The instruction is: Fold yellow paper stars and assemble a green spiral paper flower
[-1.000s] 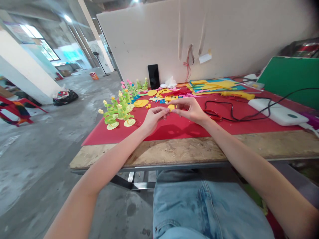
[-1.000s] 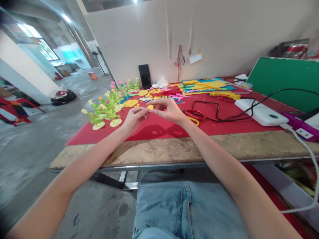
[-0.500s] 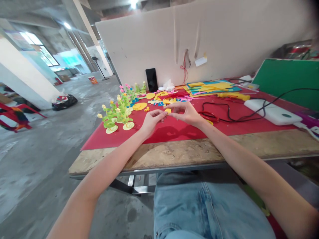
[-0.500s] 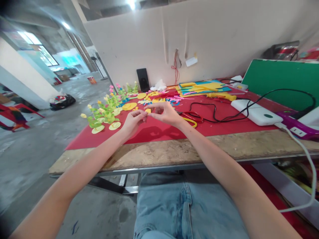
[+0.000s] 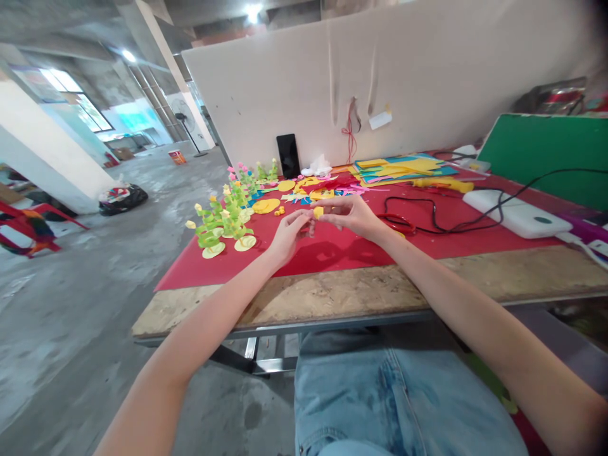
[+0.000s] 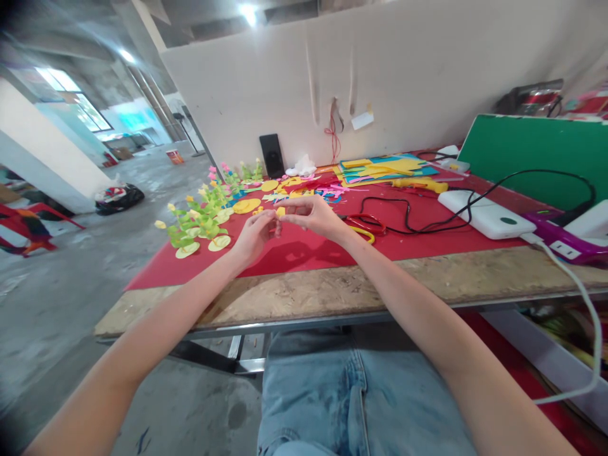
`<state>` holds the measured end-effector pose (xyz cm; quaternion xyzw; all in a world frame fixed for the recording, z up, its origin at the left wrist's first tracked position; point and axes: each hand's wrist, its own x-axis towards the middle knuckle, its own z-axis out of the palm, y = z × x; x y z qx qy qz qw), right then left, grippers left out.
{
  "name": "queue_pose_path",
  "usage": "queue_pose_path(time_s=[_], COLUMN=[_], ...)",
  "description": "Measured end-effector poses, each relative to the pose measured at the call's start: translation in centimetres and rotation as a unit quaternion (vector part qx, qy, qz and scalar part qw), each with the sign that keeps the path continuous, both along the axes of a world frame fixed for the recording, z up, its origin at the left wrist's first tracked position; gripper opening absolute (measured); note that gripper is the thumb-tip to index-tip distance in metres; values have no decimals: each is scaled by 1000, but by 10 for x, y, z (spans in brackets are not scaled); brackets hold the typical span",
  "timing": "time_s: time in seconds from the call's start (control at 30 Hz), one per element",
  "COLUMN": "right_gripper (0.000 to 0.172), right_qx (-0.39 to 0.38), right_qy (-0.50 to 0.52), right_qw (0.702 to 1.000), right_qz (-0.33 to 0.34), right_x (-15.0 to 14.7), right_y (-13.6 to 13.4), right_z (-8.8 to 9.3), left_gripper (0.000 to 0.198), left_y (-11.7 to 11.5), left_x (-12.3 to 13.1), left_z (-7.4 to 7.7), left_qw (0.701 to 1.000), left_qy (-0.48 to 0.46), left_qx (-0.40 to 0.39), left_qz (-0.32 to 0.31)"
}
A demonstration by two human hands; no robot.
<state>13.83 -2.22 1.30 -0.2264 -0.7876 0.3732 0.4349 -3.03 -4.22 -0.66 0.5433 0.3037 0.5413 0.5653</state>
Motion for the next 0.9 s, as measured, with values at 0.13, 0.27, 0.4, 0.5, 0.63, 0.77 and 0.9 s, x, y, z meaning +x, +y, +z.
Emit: queue_pose_path(time_s=[0.13, 0.27, 0.4, 0.5, 0.63, 0.77, 0.9], right_gripper=[40, 41, 40, 39, 39, 40, 43], right_qx=[-24, -49, -46, -38, -41, -48, -55], right_qy=[2, 1, 0, 1, -5, -12, -23], right_qw=[999, 998, 998, 998, 997, 996, 995], right_qz=[25, 43, 52, 53, 61, 78, 80], right_x=[-1, -1, 0, 1, 2, 3, 2], right_y=[2, 3, 2, 2, 3, 2, -1], right_z=[-2, -3, -2, -1, 0, 0, 2], left_gripper=[16, 13, 11, 12, 13, 16, 17], left_y=[0, 1, 1, 1, 1, -1, -1], left_x=[0, 0, -1, -2, -3, -1, 0], left_z=[0, 0, -1, -1, 0, 1, 0], left_qw=[999, 998, 998, 998, 998, 999, 1000], left_qy=[-37, -51, -51, -41, -34, -4, 13], left_qx=[-24, -35, -30, -36, -37, -20, -8], left_qz=[-12, -20, -15, -22, -40, -36, -5])
